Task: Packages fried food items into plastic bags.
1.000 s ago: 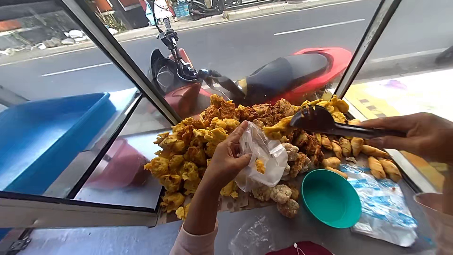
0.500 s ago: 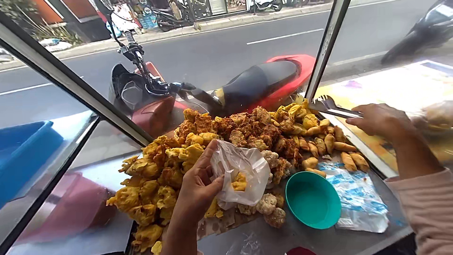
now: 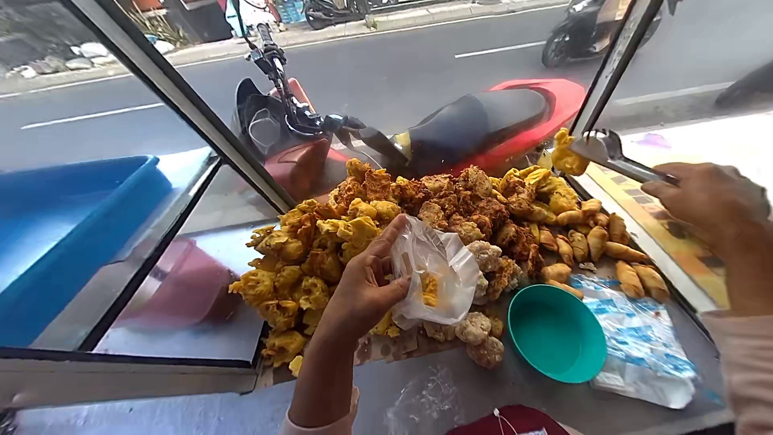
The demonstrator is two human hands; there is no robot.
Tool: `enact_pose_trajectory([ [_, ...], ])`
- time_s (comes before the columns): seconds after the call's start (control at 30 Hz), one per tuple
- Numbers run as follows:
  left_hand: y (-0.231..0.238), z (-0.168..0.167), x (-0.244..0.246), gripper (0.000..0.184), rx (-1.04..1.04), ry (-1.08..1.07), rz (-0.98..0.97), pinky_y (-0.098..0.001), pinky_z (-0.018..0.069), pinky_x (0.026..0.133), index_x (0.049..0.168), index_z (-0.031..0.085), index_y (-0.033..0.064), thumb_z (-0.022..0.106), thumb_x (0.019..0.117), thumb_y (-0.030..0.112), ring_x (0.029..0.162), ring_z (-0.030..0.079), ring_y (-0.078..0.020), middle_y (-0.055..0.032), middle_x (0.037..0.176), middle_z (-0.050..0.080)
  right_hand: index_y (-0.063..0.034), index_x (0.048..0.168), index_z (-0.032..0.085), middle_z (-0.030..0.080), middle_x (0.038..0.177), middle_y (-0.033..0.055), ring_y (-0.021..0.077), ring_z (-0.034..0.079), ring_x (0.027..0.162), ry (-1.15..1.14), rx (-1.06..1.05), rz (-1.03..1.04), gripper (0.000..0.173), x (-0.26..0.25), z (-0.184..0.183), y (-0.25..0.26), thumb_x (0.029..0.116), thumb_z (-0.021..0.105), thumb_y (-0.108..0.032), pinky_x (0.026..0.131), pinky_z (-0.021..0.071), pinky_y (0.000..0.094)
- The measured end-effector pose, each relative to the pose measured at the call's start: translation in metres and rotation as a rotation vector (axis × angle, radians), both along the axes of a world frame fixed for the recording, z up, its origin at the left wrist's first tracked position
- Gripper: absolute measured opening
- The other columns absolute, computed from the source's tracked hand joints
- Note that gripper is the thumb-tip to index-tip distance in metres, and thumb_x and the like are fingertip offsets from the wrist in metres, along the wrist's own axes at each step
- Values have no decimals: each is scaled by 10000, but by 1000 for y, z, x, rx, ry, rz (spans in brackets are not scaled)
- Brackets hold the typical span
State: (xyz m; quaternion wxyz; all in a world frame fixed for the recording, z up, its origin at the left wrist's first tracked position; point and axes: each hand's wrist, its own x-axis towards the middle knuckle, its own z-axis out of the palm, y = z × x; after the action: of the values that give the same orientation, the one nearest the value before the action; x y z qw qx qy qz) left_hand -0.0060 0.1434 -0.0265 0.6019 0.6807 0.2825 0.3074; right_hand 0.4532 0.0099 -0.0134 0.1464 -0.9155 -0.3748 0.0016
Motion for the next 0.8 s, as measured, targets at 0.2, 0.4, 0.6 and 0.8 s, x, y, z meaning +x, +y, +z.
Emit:
enact_pose_trajectory([
  [0.2,8,4,0,850,-45,43,-12,-245,601,812,1603,352,209,613,839,-58,884,707,-79,-56,1197,694,1,1268,652,629,717,-29,-15,512,523,574,353,509,303,-71,25,-52,981,601,-84,493,436,145],
  [0.4,0,7,1,880,-27,12,2,-241,596,780,1605,345,220,596,819,-87,861,692,-77,-47,1231,673,-156,1285,711,732,1018,40,122,664,861,458,-22,855,326,-157,1,-6,1033,600,-330,788,550,412],
  [0.6,1,6,-11,879,-46,-51,41,-249,599,773,1609,334,220,562,839,-139,862,699,-93,-65,1244,670,-146,1284,706,709,904,-10,35,609,718,466,87,871,340,-148,-8,-11,1021,590,-327,674,538,286],
  [0.8,-2,2,-2,893,0,-130,-5,-205,548,551,1605,335,197,582,821,-152,634,594,-53,-25,1571,416,-22,1261,668,686,854,77,104,611,675,639,193,476,300,-88,-42,-52,972,680,-102,642,544,301],
])
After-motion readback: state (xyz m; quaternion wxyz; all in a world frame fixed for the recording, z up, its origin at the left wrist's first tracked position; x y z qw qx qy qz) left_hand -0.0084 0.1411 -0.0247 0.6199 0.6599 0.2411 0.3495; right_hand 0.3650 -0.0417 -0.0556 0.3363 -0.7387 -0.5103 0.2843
